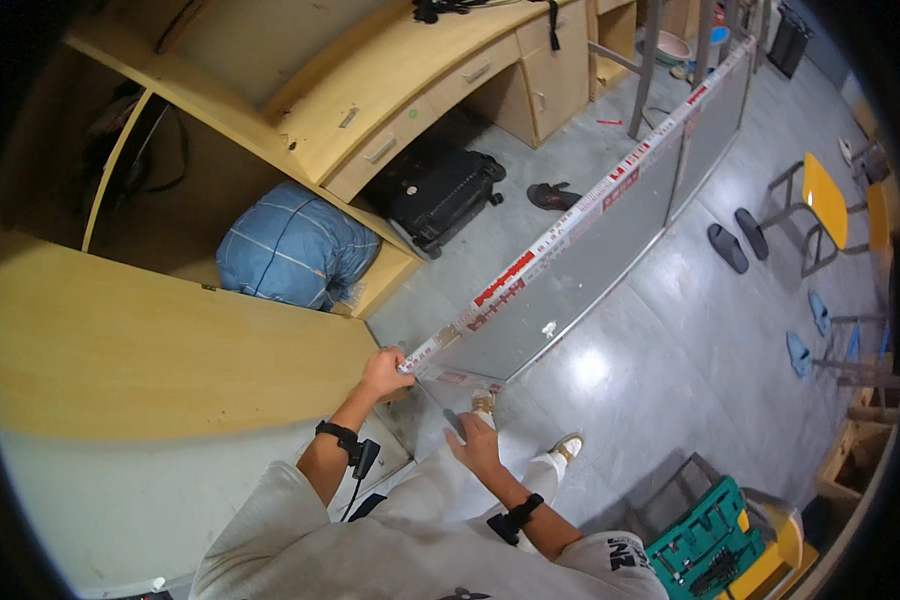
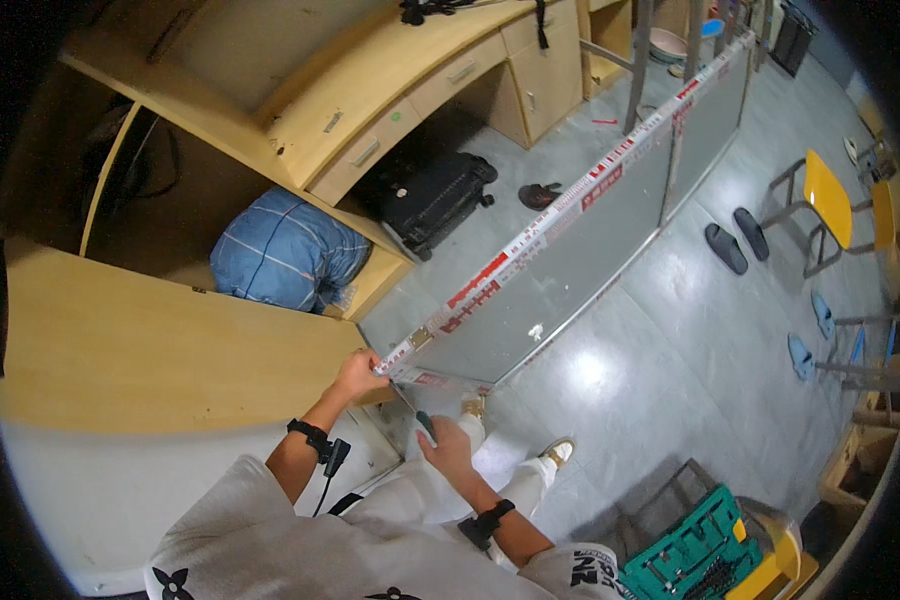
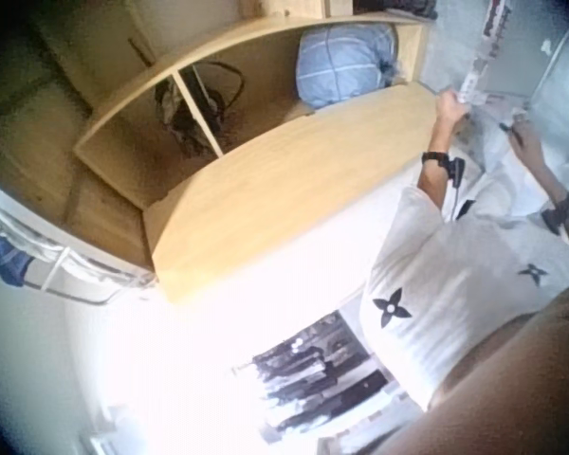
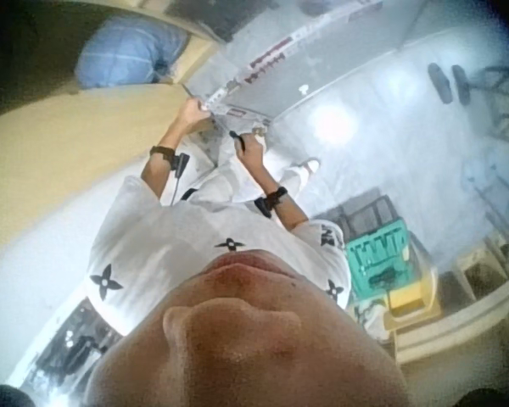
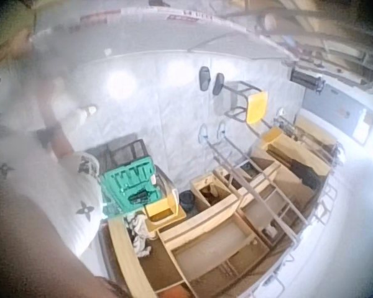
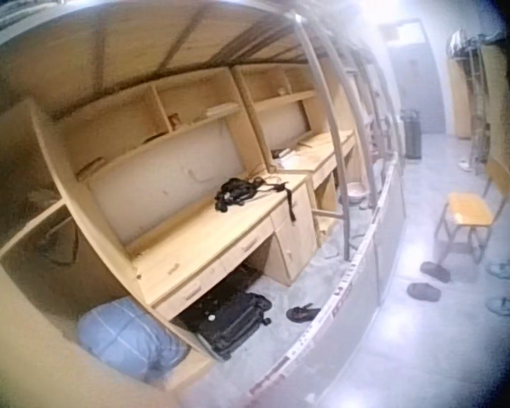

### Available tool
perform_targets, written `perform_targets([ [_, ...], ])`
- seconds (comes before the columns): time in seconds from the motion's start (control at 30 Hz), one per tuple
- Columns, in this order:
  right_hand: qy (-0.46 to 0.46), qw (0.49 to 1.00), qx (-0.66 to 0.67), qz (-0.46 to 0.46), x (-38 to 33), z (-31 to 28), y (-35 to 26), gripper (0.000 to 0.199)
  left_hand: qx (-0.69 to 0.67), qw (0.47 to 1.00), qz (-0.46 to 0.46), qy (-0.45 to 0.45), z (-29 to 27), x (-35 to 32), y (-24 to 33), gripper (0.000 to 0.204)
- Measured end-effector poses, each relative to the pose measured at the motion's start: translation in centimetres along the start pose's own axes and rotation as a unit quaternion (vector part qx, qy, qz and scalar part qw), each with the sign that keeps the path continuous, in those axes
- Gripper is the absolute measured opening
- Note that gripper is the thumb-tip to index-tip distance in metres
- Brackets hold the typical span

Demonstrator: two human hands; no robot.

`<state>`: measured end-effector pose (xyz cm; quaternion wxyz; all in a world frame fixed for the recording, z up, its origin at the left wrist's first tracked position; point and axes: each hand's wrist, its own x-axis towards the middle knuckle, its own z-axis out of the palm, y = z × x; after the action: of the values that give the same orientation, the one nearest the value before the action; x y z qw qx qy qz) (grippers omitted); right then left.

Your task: The person uses a screwdriver to attach components and fasten screws onto a metal window or door frame panel, handling it on the floor and by a desk.

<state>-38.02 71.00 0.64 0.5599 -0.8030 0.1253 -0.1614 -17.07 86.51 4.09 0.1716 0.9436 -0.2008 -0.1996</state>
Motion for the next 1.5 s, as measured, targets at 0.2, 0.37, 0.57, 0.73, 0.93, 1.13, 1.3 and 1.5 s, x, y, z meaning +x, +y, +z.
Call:
perform_targets([
  [0.2, -0.080, 0.991, -0.096, -0.055, -0.4, 0.8, 1.0, 0.033, -0.030, 0.999, -0.024, 0.013, 0.0, -0.5, 0.2, 0.031],
  [0.37, -0.063, 0.996, -0.064, -0.011, -0.7, 1.4, 2.2, 0.036, -0.006, 1.000, -0.016, 0.020, 0.4, 0.2, 0.4, 0.030],
  [0.57, -0.060, 0.922, 0.276, 0.265, -1.0, 2.6, 2.6, 0.036, -0.027, 0.999, -0.030, -0.005, 0.3, 0.5, 2.0, 0.031],
  [0.73, -0.229, 0.284, 0.746, 0.557, -1.8, 3.6, 3.8, 0.034, -0.008, 1.000, -0.012, 0.005, 0.3, 0.1, -0.7, 0.031],
  [0.93, -0.099, 0.644, 0.564, 0.507, -3.3, 4.1, 1.8, 0.025, -0.022, 0.999, -0.024, 0.009, 1.2, 0.3, -0.7, 0.033],
  [1.13, 0.020, 0.995, 0.008, 0.093, -1.3, 1.2, -1.0, 0.025, 0.002, 0.999, -0.027, 0.028, 0.6, -0.1, -1.0, 0.034],
  [1.3, -0.013, 0.992, -0.126, -0.004, -0.3, 0.9, -0.4, 0.027, 0.001, 1.000, -0.029, -0.003, 0.4, 0.1, -1.0, 0.034],
  [1.5, -0.017, 0.998, 0.028, 0.051, 0.3, 1.1, 1.9, 0.029, 0.007, 1.000, -0.009, 0.019, 0.3, -0.2, -0.1, 0.033],
])
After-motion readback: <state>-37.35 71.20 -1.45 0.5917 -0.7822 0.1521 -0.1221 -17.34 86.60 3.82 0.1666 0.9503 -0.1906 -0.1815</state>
